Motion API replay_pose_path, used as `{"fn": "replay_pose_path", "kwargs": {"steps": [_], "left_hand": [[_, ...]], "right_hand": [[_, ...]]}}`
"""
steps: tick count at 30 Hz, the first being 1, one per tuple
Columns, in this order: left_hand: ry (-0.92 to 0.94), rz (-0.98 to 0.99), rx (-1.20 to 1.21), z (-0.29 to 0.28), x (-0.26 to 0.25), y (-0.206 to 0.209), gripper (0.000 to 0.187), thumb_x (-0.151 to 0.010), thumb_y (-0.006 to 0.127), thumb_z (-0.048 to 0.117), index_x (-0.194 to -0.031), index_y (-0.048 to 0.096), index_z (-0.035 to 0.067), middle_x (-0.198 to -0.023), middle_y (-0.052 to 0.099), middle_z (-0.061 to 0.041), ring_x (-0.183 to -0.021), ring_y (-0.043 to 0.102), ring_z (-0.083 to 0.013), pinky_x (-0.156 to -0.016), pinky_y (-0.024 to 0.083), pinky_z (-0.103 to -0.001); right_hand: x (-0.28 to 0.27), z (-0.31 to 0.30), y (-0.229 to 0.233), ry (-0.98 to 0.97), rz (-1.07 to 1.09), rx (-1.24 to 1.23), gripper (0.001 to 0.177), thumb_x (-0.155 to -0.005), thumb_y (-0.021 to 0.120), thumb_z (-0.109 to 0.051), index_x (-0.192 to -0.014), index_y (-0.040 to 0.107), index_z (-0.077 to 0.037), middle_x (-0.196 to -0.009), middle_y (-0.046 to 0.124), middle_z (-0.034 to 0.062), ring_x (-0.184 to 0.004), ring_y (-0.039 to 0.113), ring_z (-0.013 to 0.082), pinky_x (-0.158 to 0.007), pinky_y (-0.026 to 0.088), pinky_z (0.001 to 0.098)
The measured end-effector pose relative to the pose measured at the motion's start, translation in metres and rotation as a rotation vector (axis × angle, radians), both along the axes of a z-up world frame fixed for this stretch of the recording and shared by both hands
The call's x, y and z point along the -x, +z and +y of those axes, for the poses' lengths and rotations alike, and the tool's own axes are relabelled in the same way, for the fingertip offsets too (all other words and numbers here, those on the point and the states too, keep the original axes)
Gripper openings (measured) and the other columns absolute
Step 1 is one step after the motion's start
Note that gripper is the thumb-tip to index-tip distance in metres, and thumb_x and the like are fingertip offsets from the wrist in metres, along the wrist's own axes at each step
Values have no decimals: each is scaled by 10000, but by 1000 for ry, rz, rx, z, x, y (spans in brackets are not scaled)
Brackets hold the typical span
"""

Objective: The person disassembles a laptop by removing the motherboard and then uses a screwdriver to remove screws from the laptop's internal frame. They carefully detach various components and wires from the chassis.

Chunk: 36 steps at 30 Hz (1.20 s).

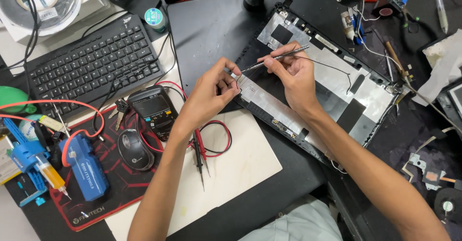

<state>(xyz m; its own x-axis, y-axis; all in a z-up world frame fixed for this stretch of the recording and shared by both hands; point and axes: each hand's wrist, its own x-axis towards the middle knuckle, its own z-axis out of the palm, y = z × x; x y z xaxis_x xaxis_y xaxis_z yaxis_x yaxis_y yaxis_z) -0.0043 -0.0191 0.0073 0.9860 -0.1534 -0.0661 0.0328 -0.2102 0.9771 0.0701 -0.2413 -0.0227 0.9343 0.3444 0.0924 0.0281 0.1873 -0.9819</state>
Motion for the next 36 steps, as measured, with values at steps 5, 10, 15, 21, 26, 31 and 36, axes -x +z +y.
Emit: {"fn": "replay_pose_path", "kwargs": {"steps": [5, 10, 15, 21, 26, 31, 36], "left_hand": [[80, -37, 5, -5, -1, -3, 340, -863, 660, -17, -1169, 524, 42, -858, 636, -12, -683, 520, -71, -630, 456, -238], [146, -19, -36, -7, -1, -3, 335, -869, 646, -7, -1168, 503, 41, -827, 638, -18, -645, 505, -77, -596, 445, -249], [154, -11, -97, -9, -2, -7, 346, -894, 693, 15, -1194, 523, 39, -818, 609, -17, -638, 509, -82, -600, 453, -248], [176, -39, -117, -11, -2, -4, 305, -901, 704, 13, -1182, 586, 26, -796, 602, -18, -650, 530, -83, -603, 461, -255], [185, -56, -156, -15, 0, -6, 310, -887, 702, 18, -1184, 613, 18, -795, 605, -9, -644, 524, -83, -592, 453, -258], [208, -116, -199, -28, 8, 3, 324, -904, 708, 35, -1224, 658, 15, -872, 593, -25, -674, 506, -92, -610, 454, -252], [279, -113, -209, -44, 25, 13, 388, -942, 715, 125, -1311, 637, 33, -1015, 516, -65, -741, 540, -103, -648, 492, -260]], "right_hand": [[-4, -1, -8, -16, -24, -31, 183, -1028, 719, -46, -1125, 564, -42, -1081, 709, 114, -953, 633, 108, -878, 520, 250], [-4, 0, 4, -22, -12, -24, 190, -1015, 709, -42, -1129, 557, -49, -1090, 718, 98, -955, 633, 97, -883, 529, 246], [-4, -19, 25, 16, 220, 75, 206, -1028, 656, -131, -1186, 581, -24, -975, 655, 33, -856, 624, 96, -810, 551, 258], [26, -53, 60, 165, 655, 46, 320, -1021, 544, -219, -1228, 628, 9, -885, 627, 26, -760, 605, 117, -731, 529, 277], [55, -89, 73, 369, 716, 11, 292, -1011, 535, -186, -1163, 648, 36, -801, 569, 31, -724, 585, 136, -711, 535, 302], [48, -134, 93, 451, 544, 246, 267, -1013, 521, -191, -1074, 670, 22, -773, 546, 11, -723, 582, 122, -697, 518, 265], [12, -163, 117, -51, -38, 1029, 241, -1011, 592, -233, -1143, 729, -85, -744, 534, 83, -667, 482, 142, -601, 399, 315]]}}
